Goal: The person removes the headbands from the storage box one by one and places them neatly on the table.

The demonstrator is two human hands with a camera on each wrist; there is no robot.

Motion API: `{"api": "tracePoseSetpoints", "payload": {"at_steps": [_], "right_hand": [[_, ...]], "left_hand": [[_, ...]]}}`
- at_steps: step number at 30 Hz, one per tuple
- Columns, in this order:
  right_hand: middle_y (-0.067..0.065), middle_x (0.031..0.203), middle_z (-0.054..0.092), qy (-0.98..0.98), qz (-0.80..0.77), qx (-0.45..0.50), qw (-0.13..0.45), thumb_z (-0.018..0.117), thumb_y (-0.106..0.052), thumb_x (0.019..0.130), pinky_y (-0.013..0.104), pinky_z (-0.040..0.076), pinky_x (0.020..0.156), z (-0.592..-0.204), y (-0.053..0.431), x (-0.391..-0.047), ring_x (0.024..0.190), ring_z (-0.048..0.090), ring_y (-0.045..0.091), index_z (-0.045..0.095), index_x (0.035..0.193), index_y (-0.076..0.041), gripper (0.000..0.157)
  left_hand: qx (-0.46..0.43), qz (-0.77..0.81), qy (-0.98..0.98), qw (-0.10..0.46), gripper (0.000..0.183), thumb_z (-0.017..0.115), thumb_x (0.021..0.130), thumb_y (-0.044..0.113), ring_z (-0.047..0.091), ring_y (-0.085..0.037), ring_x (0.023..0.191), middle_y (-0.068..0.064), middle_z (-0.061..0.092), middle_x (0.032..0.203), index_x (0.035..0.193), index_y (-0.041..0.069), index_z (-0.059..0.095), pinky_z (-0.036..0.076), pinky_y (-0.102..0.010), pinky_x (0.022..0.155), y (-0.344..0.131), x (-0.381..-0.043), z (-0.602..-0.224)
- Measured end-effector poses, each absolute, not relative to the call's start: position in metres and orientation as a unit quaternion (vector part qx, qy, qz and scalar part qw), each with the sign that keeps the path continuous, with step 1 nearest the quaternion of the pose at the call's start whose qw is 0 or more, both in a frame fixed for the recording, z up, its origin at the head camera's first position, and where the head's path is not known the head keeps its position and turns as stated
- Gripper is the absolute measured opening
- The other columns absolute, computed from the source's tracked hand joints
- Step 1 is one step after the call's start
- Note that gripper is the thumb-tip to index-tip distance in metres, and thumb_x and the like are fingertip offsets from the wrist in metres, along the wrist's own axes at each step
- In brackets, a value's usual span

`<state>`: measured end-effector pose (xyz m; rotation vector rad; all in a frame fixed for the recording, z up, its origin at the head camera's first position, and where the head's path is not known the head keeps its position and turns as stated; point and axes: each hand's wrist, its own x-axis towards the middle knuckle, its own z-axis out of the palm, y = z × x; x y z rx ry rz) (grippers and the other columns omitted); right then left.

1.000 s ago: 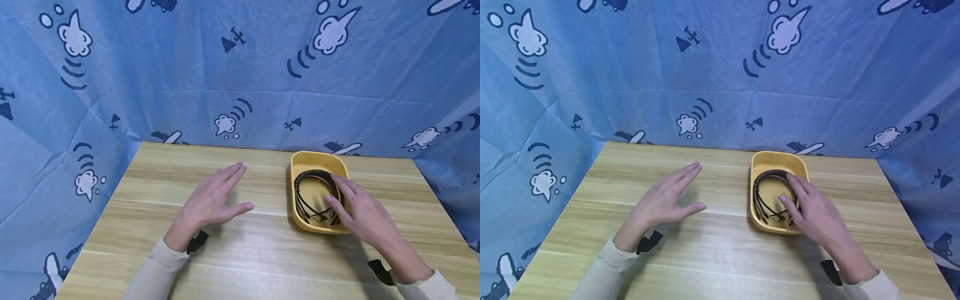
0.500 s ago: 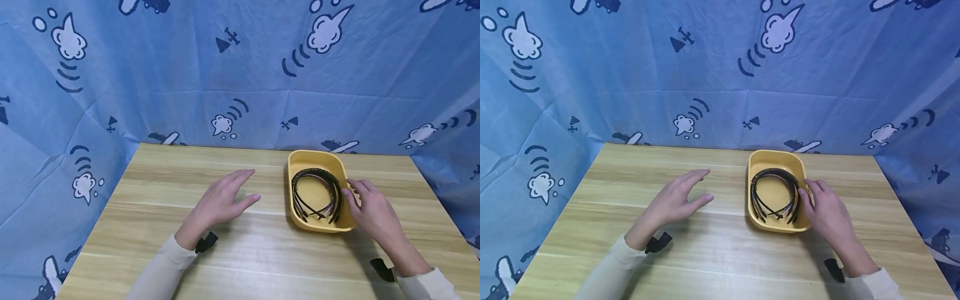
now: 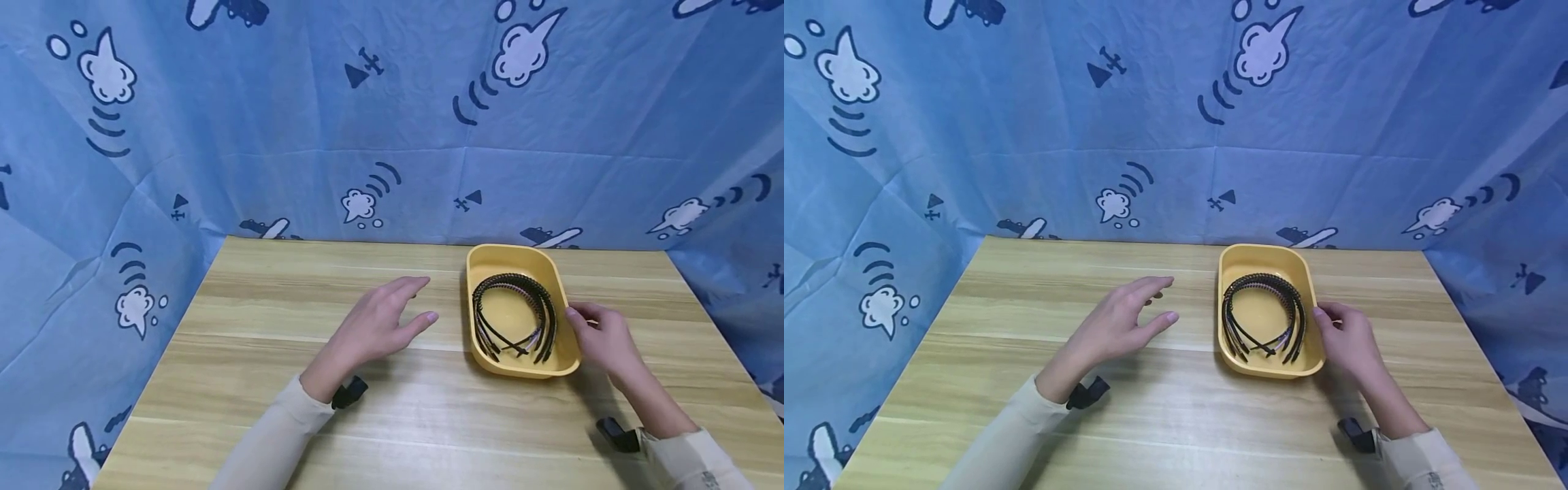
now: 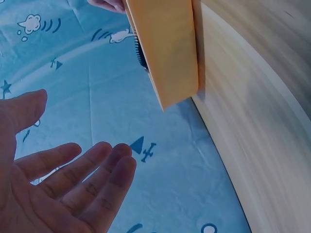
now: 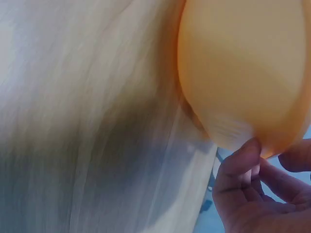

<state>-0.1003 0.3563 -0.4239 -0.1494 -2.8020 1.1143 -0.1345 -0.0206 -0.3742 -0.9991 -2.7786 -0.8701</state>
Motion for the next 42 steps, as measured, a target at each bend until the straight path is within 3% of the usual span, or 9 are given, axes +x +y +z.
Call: {"api": "tracePoseSetpoints", "payload": {"at_steps": [3, 8, 10, 17, 25, 36, 42], "right_hand": [[0.029, 0.114, 0.063, -0.903, 0.423, -0.08, 0.019, 0.047, -0.028, 0.104, 0.014, 0.052, 0.063, -0.425, 0.358, -0.101, 0.078, 0.052, -0.014, 0.057, 0.126, 0.015, 0.049], [-0.009, 0.091, 0.063, -0.856, 0.504, -0.11, -0.029, 0.049, -0.027, 0.104, 0.023, 0.057, 0.062, -0.425, 0.361, -0.101, 0.075, 0.061, -0.001, 0.048, 0.132, 0.017, 0.052], [-0.017, 0.086, 0.061, -0.84, 0.53, -0.112, -0.037, 0.051, -0.024, 0.103, 0.025, 0.059, 0.061, -0.425, 0.361, -0.101, 0.073, 0.063, 0.001, 0.045, 0.132, 0.018, 0.051], [-0.013, 0.081, 0.063, -0.815, 0.567, -0.113, -0.032, 0.056, -0.018, 0.101, 0.029, 0.06, 0.059, -0.425, 0.357, -0.097, 0.068, 0.066, 0.005, 0.05, 0.122, 0.015, 0.039], [-0.019, 0.083, 0.063, -0.823, 0.557, -0.112, -0.022, 0.057, -0.018, 0.101, 0.025, 0.059, 0.06, -0.428, 0.35, -0.095, 0.073, 0.063, 0.0, 0.049, 0.126, 0.016, 0.043], [-0.015, 0.082, 0.063, -0.828, 0.549, -0.109, -0.025, 0.057, -0.02, 0.1, 0.025, 0.056, 0.057, -0.426, 0.336, -0.09, 0.07, 0.061, 0.002, 0.052, 0.122, 0.014, 0.041], [-0.014, 0.085, 0.062, -0.831, 0.544, -0.112, -0.024, 0.057, -0.022, 0.101, 0.024, 0.055, 0.055, -0.428, 0.331, -0.09, 0.07, 0.061, 0.002, 0.051, 0.124, 0.013, 0.043]], "left_hand": [[-0.335, -0.284, -0.898, 0.029, 0.06, 0.055, 0.098, 0.048, 0.06, -0.019, 0.123, -0.004, 0.056, 0.143, 0.145, 0.013, 0.048, 0.048, -0.036, 0.107, -0.015, -0.135, -0.375], [-0.348, -0.285, -0.893, 0.029, 0.058, 0.056, 0.098, 0.047, 0.061, -0.018, 0.121, -0.005, 0.057, 0.143, 0.145, 0.012, 0.049, 0.048, -0.035, 0.107, -0.007, -0.137, -0.375], [-0.35, -0.282, -0.893, 0.025, 0.058, 0.055, 0.098, 0.047, 0.061, -0.018, 0.122, -0.005, 0.057, 0.143, 0.145, 0.013, 0.049, 0.047, -0.035, 0.108, -0.004, -0.137, -0.375], [-0.358, -0.283, -0.89, 0.007, 0.056, 0.054, 0.1, 0.044, 0.065, -0.017, 0.113, -0.008, 0.057, 0.142, 0.144, 0.009, 0.049, 0.051, -0.033, 0.102, 0.008, -0.142, -0.375], [-0.371, -0.303, -0.878, -0.007, 0.052, 0.057, 0.099, 0.039, 0.068, -0.016, 0.103, -0.007, 0.062, 0.136, 0.141, 0.008, 0.053, 0.056, -0.026, 0.09, 0.021, -0.147, -0.375], [-0.391, -0.302, -0.869, 0.01, 0.043, 0.059, 0.099, 0.032, 0.066, -0.011, 0.093, -0.007, 0.066, 0.125, 0.133, 0.006, 0.059, 0.053, -0.017, 0.08, 0.044, -0.163, -0.379], [-0.392, -0.299, -0.87, 0.01, 0.042, 0.059, 0.099, 0.032, 0.066, -0.014, 0.096, -0.007, 0.066, 0.126, 0.133, 0.006, 0.06, 0.054, -0.02, 0.085, 0.055, -0.171, -0.384]]}}
